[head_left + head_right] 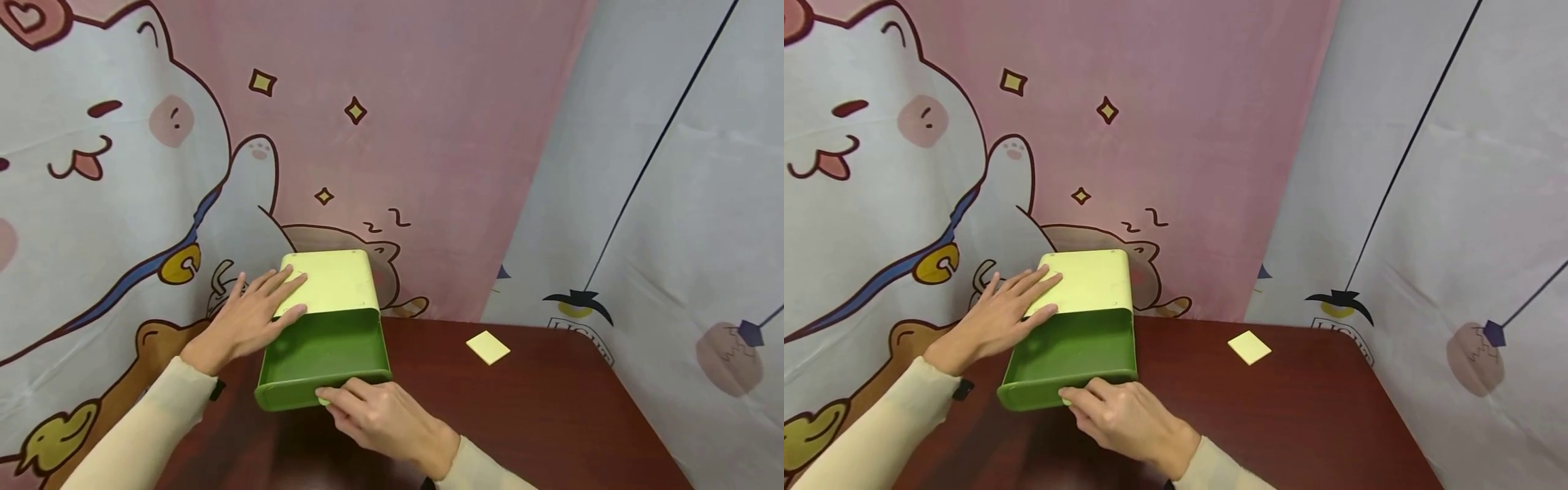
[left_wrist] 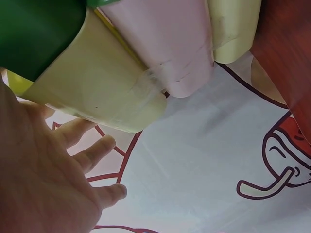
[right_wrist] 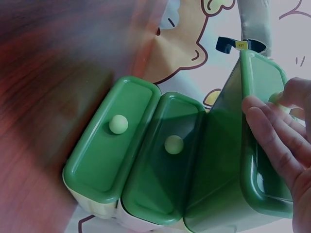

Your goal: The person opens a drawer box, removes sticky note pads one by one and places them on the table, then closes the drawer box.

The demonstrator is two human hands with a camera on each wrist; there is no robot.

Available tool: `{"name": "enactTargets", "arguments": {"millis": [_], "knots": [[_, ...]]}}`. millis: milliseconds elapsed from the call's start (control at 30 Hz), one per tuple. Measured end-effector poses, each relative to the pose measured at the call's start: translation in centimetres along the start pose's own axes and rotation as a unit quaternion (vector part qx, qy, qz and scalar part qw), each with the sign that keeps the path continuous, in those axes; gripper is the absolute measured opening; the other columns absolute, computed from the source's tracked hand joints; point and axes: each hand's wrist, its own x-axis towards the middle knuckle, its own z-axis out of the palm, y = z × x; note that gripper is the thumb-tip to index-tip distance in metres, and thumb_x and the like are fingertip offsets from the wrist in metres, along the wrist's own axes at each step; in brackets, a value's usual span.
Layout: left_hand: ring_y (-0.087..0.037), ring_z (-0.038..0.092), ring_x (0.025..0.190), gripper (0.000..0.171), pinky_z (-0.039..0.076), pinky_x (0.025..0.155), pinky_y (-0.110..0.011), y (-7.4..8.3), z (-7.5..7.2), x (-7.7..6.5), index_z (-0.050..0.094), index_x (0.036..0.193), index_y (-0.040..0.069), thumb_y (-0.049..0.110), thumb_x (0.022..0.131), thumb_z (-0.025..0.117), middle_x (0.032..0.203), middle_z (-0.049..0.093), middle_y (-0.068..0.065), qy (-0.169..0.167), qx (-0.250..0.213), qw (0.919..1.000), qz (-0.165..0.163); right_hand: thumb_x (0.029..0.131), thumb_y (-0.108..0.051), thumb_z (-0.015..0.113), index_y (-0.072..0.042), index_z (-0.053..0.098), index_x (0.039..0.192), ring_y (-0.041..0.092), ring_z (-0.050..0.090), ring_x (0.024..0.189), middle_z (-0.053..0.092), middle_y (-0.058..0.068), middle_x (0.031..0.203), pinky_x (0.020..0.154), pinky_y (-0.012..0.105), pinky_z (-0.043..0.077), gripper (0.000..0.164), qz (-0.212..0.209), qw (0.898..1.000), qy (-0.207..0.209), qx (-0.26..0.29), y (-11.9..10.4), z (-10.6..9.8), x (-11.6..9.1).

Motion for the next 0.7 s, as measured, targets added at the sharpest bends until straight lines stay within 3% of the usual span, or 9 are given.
{"name": "enactTargets", "arguments": {"millis": [700], "knots": [[-0.050,0.032,0.178,0.075,0.009,0.140,-0.088,0.1,-0.4,0.2,0.037,0.185,0.035,0.071,0.120,0.046,0.194,0.031,-0.013,-0.003,-0.002,1.0000,-0.001,0.100,-0.015,0.094,-0.014,0.084,0.134,0.000,0.074,0.075,0.080,-0.004,0.104,0.068,0.005,0.056,0.035,0.069,0.996,-0.050,0.017,0.9,0.3,1.5]]}}
